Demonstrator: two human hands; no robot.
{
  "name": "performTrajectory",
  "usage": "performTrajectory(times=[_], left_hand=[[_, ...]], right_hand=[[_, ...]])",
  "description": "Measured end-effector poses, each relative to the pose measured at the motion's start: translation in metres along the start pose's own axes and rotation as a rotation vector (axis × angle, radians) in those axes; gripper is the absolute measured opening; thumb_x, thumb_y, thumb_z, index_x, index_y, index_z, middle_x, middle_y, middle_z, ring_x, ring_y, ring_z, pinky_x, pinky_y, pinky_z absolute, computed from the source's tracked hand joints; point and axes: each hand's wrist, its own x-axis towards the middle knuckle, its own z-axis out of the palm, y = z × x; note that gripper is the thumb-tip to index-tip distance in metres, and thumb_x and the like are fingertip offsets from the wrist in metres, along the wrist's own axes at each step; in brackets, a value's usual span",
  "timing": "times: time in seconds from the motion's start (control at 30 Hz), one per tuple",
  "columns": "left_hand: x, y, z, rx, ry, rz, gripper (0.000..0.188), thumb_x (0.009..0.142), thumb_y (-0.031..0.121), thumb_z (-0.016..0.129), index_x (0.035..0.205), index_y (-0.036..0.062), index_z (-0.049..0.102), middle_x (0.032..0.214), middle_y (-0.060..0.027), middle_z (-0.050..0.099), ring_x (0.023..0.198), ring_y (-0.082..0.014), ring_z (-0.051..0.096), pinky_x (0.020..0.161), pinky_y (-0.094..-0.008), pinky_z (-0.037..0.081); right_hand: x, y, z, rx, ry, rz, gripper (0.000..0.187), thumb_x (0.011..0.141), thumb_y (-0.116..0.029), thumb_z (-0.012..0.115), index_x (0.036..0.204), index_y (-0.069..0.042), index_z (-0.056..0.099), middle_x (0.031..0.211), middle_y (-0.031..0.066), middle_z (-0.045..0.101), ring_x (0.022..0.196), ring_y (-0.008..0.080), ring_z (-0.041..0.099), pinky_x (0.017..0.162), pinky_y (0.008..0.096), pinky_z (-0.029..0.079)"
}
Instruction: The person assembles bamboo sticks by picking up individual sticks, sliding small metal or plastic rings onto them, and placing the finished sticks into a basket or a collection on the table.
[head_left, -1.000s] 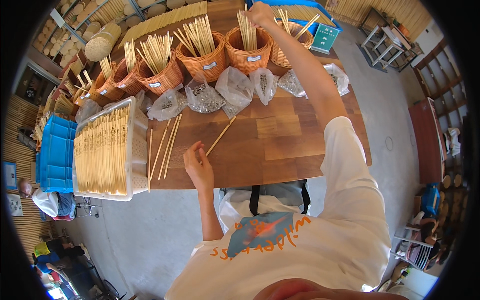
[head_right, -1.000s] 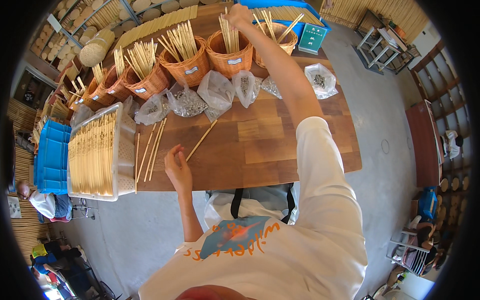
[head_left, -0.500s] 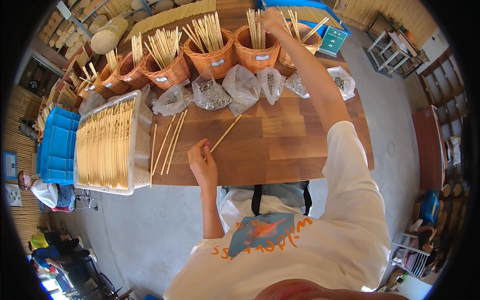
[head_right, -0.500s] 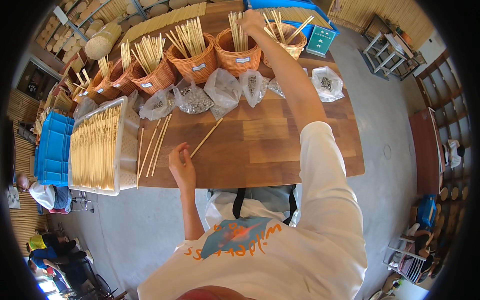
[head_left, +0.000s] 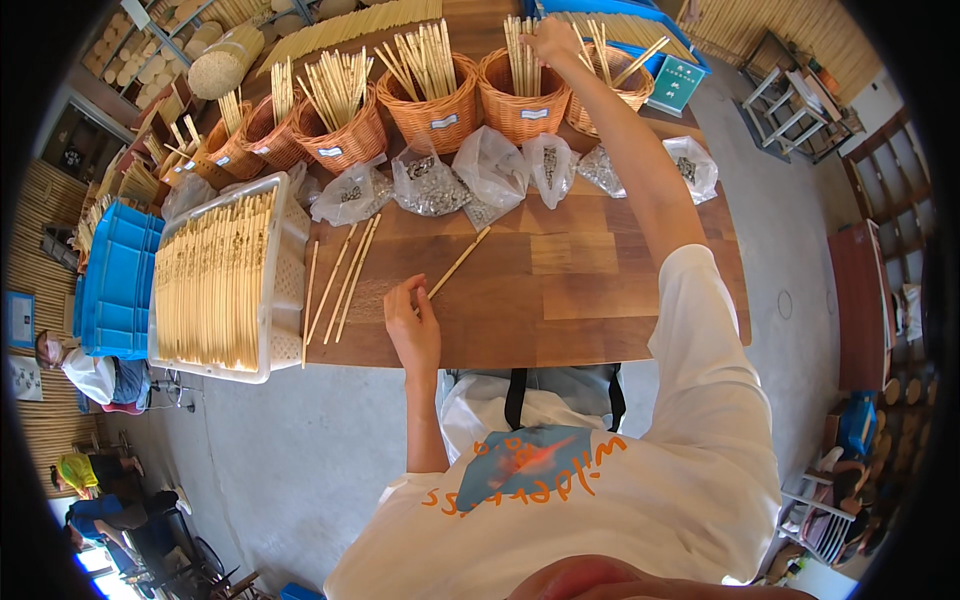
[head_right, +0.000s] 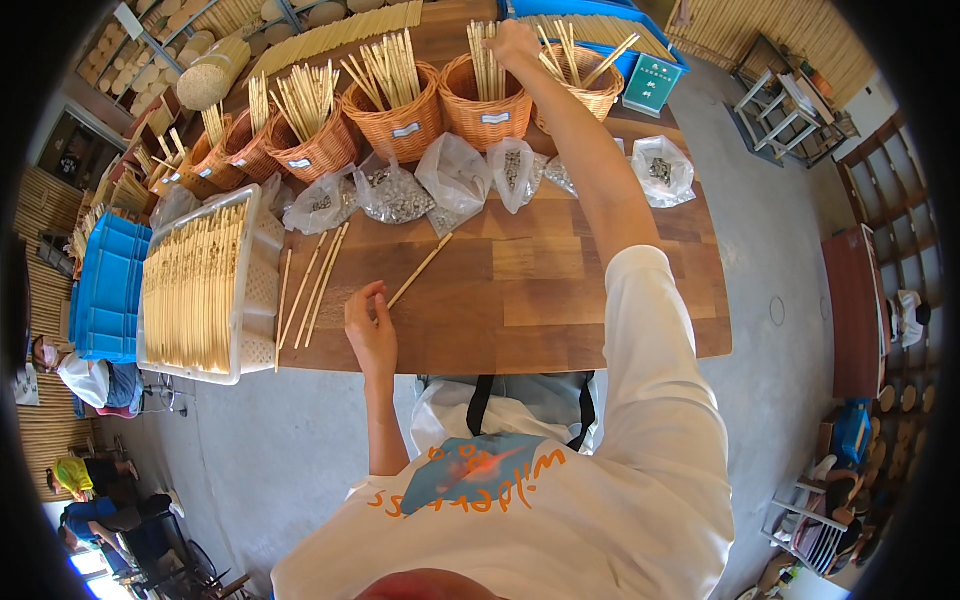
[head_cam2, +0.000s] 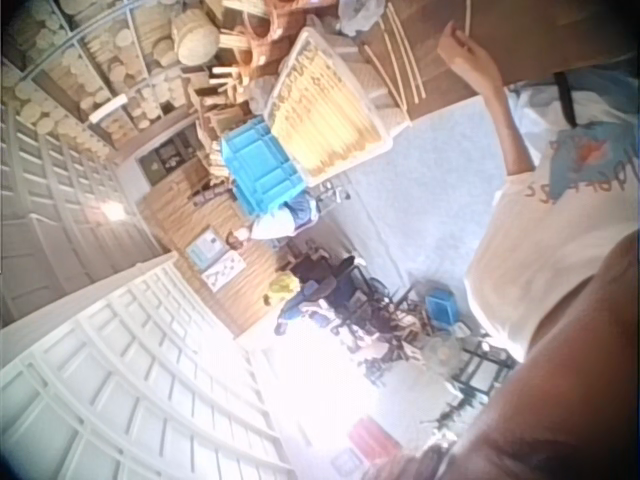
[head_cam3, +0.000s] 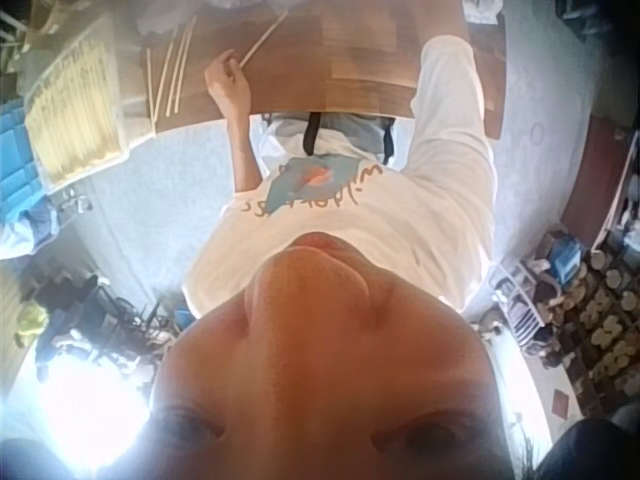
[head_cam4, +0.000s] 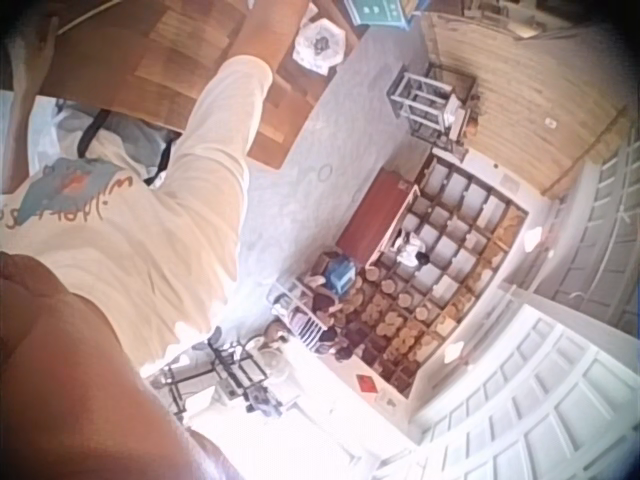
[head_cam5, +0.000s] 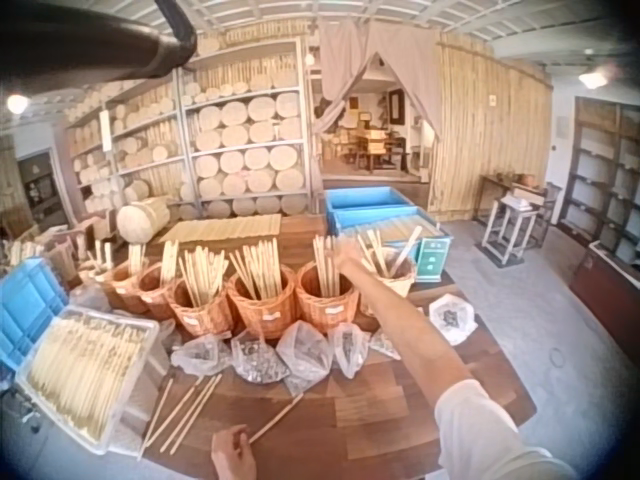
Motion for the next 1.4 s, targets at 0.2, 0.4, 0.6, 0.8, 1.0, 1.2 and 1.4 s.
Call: performTrajectory(times=[0.2, 0.4, 0.6, 0.8, 1.0, 1.2, 1.4], left_hand=[[0.000, 0.000, 0.004, -0.035, -0.011, -0.003, 0.014, 0.097, 0.002, 0.058, 0.108, 0.0001, 0.066, 0.102, -0.0131, 0.068, 0.097, -0.0333, 0.060, 0.081, -0.0431, 0.049], [0.002, -0.003, 0.011, 0.057, -0.042, 0.078, 0.021, 0.089, 0.002, 0.068, 0.110, 0.0013, 0.067, 0.104, -0.0127, 0.066, 0.100, -0.0332, 0.059, 0.088, -0.0442, 0.047], [0.004, -0.010, 0.020, 0.161, -0.090, 0.151, 0.029, 0.084, 0.005, 0.075, 0.112, 0.0031, 0.070, 0.108, -0.0108, 0.063, 0.103, -0.0317, 0.058, 0.091, -0.0428, 0.046], [0.003, -0.013, 0.022, 0.152, -0.110, 0.109, 0.025, 0.084, 0.004, 0.076, 0.109, 0.0045, 0.072, 0.106, -0.0097, 0.063, 0.101, -0.0312, 0.058, 0.090, -0.0424, 0.046], [0.001, -0.015, 0.017, 0.166, -0.108, 0.087, 0.023, 0.085, 0.003, 0.073, 0.109, 0.0033, 0.072, 0.106, -0.0112, 0.063, 0.102, -0.0321, 0.058, 0.090, -0.0423, 0.046], [0.004, -0.011, 0.022, 0.116, -0.105, 0.104, 0.022, 0.087, -0.001, 0.068, 0.109, 0.0010, 0.070, 0.107, -0.0122, 0.062, 0.102, -0.0328, 0.058, 0.090, -0.0430, 0.047], [-0.004, -0.014, 0.012, 0.099, -0.006, 0.059, 0.020, 0.090, -0.004, 0.063, 0.109, 0.0006, 0.069, 0.107, -0.0129, 0.063, 0.101, -0.0322, 0.058, 0.086, -0.0415, 0.049]], right_hand=[[0.004, 0.005, 0.002, 0.007, 0.009, -0.022, 0.055, 0.084, -0.054, 0.077, 0.086, 0.001, 0.075, 0.090, 0.0189, 0.074, 0.085, 0.0322, 0.074, 0.071, 0.0430, 0.061], [-0.002, 0.006, 0.001, -0.071, 0.050, -0.068, 0.054, 0.085, -0.053, 0.077, 0.092, 0.000, 0.075, 0.095, 0.0206, 0.074, 0.090, 0.0349, 0.074, 0.074, 0.0456, 0.061], [-0.012, -0.003, -0.007, -0.181, 0.075, -0.106, 0.055, 0.083, -0.054, 0.078, 0.099, -0.001, 0.076, 0.099, 0.0222, 0.074, 0.095, 0.0352, 0.074, 0.078, 0.0449, 0.061], [-0.007, -0.004, 0.005, -0.163, 0.213, -0.204, 0.028, 0.090, -0.030, 0.069, 0.090, -0.002, 0.074, 0.089, 0.0223, 0.072, 0.086, 0.0365, 0.072, 0.072, 0.0481, 0.056], [0.011, -0.014, 0.013, 0.091, 0.185, -0.102, 0.020, 0.091, -0.023, 0.062, 0.089, -0.005, 0.073, 0.093, 0.0244, 0.070, 0.092, 0.0416, 0.069, 0.075, 0.0532, 0.055], [0.052, 0.039, 0.028, 0.079, 0.422, -0.201, 0.023, 0.091, -0.020, 0.066, 0.110, -0.009, 0.074, 0.105, 0.0218, 0.072, 0.101, 0.0382, 0.070, 0.087, 0.0475, 0.056], [0.018, 0.003, -0.006, -0.008, 0.174, -0.173, 0.041, 0.087, -0.007, 0.062, 0.124, -0.020, 0.073, 0.121, 0.0203, 0.070, 0.113, 0.0372, 0.066, 0.098, 0.0457, 0.054]])
